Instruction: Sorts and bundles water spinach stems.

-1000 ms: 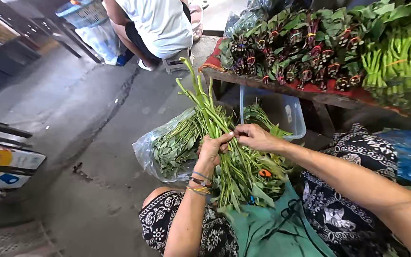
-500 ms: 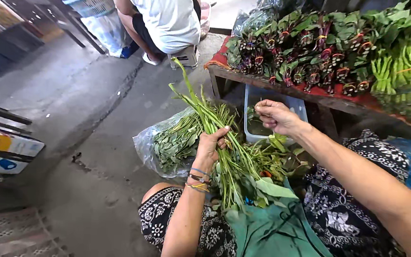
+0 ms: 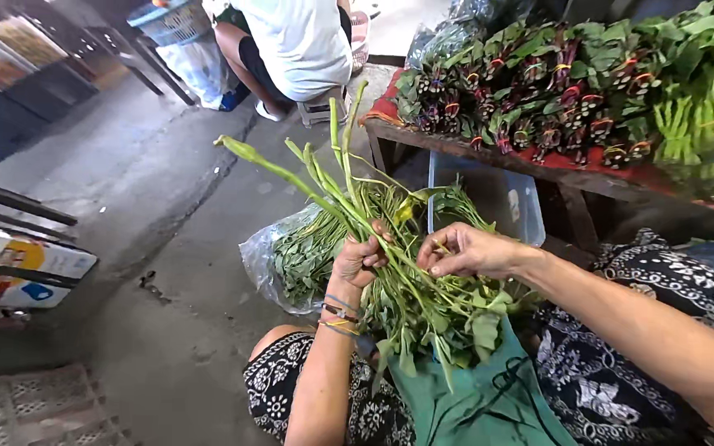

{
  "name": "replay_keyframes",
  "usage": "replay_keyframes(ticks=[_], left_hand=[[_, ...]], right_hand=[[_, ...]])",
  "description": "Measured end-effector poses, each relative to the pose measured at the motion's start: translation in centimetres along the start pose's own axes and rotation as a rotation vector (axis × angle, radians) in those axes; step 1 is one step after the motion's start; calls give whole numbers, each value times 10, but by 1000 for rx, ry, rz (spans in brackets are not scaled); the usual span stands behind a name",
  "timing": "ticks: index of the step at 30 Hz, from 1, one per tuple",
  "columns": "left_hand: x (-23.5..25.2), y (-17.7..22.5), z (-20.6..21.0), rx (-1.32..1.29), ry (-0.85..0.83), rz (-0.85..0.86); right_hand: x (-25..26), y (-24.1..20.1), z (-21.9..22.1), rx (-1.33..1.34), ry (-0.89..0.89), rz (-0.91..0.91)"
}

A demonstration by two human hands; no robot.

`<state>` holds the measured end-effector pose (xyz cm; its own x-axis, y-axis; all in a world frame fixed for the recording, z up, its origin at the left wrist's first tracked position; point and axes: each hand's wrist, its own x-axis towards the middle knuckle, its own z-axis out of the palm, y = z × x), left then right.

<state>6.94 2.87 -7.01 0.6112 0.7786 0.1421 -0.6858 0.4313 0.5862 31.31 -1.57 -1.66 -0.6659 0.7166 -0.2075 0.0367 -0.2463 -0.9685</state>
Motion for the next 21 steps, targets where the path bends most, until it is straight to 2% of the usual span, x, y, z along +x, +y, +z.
replay_keyframes(ticks=[11, 15, 21], left_hand=[[7, -15, -3, -95, 89, -58], [8, -15, -5, -129, 114, -50], [8, -15, -2, -98, 191, -32]], right_hand=[[-1, -1, 6, -333, 75, -178], [-1, -3, 11, -462, 155, -137], [6, 10, 14, -725, 257, -226]])
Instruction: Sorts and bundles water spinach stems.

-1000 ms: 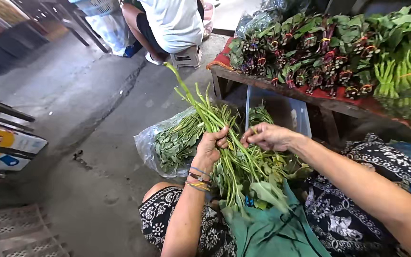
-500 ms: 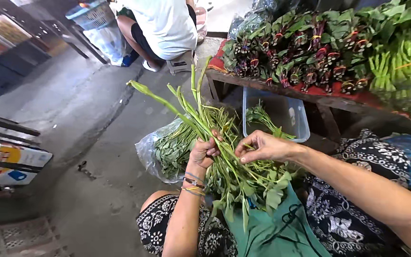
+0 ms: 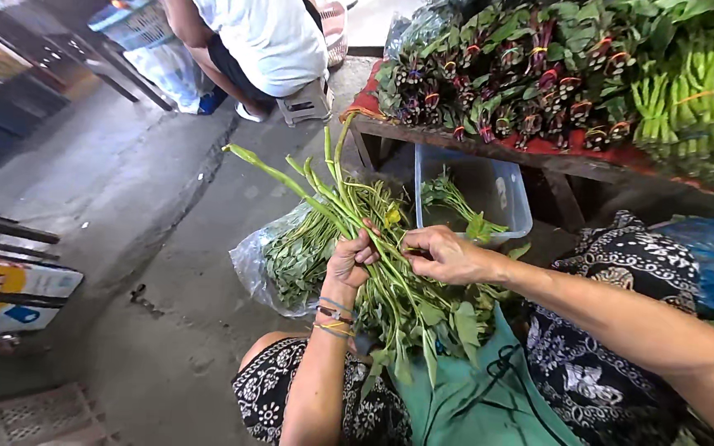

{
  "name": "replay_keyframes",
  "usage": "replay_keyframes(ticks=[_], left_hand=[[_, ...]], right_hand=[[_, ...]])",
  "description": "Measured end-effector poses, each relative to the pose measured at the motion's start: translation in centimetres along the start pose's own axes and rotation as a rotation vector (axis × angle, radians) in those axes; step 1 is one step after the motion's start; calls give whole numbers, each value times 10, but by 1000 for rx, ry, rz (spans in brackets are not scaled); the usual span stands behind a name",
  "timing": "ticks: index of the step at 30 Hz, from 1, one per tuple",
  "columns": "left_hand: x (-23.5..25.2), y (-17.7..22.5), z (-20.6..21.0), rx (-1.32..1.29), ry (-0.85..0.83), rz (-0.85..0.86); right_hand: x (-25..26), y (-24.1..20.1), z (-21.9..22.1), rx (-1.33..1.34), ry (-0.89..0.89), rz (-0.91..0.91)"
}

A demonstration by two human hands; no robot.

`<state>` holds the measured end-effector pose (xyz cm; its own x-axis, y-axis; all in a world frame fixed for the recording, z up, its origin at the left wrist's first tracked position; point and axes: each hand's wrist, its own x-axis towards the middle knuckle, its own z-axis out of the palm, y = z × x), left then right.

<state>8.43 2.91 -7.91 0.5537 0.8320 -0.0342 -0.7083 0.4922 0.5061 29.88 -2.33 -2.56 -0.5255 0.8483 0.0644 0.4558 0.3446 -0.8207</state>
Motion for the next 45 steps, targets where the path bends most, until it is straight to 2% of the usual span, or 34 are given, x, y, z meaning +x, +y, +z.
replay_keyframes(ticks=[3, 6, 8, 10, 13, 15, 19, 22, 27, 30, 33, 39, 41, 43, 45], left_hand=[[-1, 3, 3, -36, 54, 27], [-3, 8, 5, -39, 117, 80], [-4, 11, 5, -16, 152, 103], [-3, 13, 5, 39, 207, 137], [-1, 13, 9, 132, 317, 181], [1, 13, 9, 154, 358, 196], [4, 12, 10, 239, 446, 227], [6, 10, 14, 315, 559, 244], [7, 4, 18, 398, 712, 248], [6, 4, 21, 395, 759, 239], [4, 7, 23, 401, 758, 246], [-7, 34, 23, 414, 767, 356], [-11, 46, 19, 423, 753, 349], [-14, 47, 18, 470, 745, 297], [-11, 35, 17, 519, 715, 233]], right_hand=[[2, 3, 6, 66, 64, 114], [4, 5, -5, 191, 44, 255], [3, 6, -11, 181, 54, 221], [-1, 5, -12, 89, 60, 75], [-6, 1, -11, -110, -21, -39], [-6, 4, -5, -202, -33, -21], [-1, 8, -8, -132, 13, 107], [4, 12, -16, -177, -4, 176], [9, 25, -11, -360, -75, 172], [9, 27, -5, -408, -39, 117], [9, 27, -3, -282, 52, 122], [11, 44, -13, 106, 180, 507], [6, 54, -24, 185, 48, 511], [4, 52, -34, 86, -180, 514], [5, 48, -34, -33, -251, 517]])
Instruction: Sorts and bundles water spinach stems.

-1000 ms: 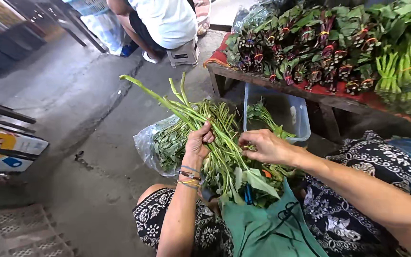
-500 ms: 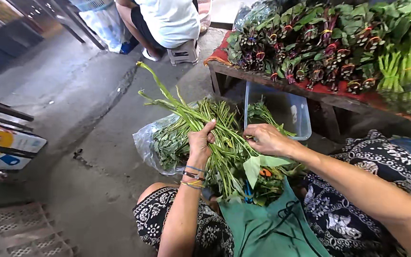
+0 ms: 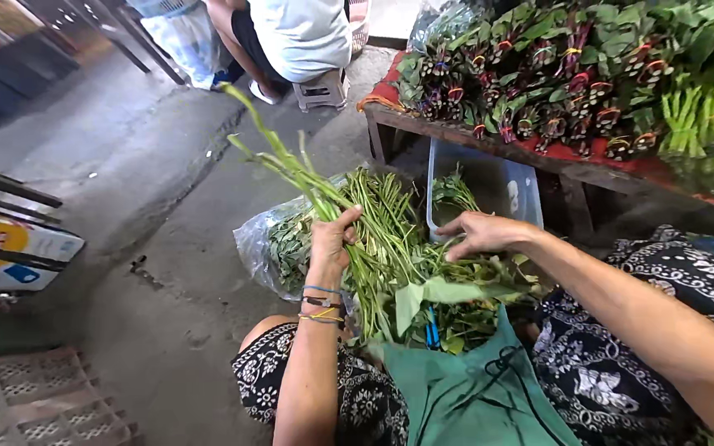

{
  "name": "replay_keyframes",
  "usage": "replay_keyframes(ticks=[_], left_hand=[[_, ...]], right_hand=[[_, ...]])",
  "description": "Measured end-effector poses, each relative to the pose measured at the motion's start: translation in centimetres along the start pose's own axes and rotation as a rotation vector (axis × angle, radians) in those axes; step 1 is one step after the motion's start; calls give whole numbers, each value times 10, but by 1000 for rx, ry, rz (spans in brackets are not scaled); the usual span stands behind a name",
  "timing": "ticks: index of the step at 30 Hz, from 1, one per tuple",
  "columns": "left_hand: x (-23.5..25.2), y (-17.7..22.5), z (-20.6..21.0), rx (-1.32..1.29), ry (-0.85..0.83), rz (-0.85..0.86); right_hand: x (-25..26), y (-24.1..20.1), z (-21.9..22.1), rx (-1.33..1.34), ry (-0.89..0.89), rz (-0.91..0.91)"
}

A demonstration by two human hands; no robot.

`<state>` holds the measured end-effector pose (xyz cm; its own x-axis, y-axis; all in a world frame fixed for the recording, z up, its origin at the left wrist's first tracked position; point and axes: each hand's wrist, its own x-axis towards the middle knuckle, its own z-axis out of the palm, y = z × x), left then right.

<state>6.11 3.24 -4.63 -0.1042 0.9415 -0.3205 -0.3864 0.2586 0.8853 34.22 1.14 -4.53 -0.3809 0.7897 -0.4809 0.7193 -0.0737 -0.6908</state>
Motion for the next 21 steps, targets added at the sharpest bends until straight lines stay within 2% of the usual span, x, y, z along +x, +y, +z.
replay_keyframes(ticks=[2, 4, 7, 10, 15, 18, 21], left_hand=[[-4, -16, 13, 15, -56, -34], [-8, -30, 28, 17, -100, -60], [-11, -41, 42, 33, -148, -110], [-9, -42, 47, -11, -179, -163], [1, -45, 37, -292, -280, -275], [8, -48, 36, -377, -175, -314], [12, -55, 38, -353, -104, -324]], right_hand=[[3, 1, 8, 102, 144, -59], [7, -8, 22, 465, 228, -119], [8, -28, 39, 863, 139, -182], [9, -34, 41, 952, 98, -141], [4, -40, 30, 1042, 266, -99], [0, -43, 30, 1032, 331, -138], [1, -46, 36, 1006, 322, -130]])
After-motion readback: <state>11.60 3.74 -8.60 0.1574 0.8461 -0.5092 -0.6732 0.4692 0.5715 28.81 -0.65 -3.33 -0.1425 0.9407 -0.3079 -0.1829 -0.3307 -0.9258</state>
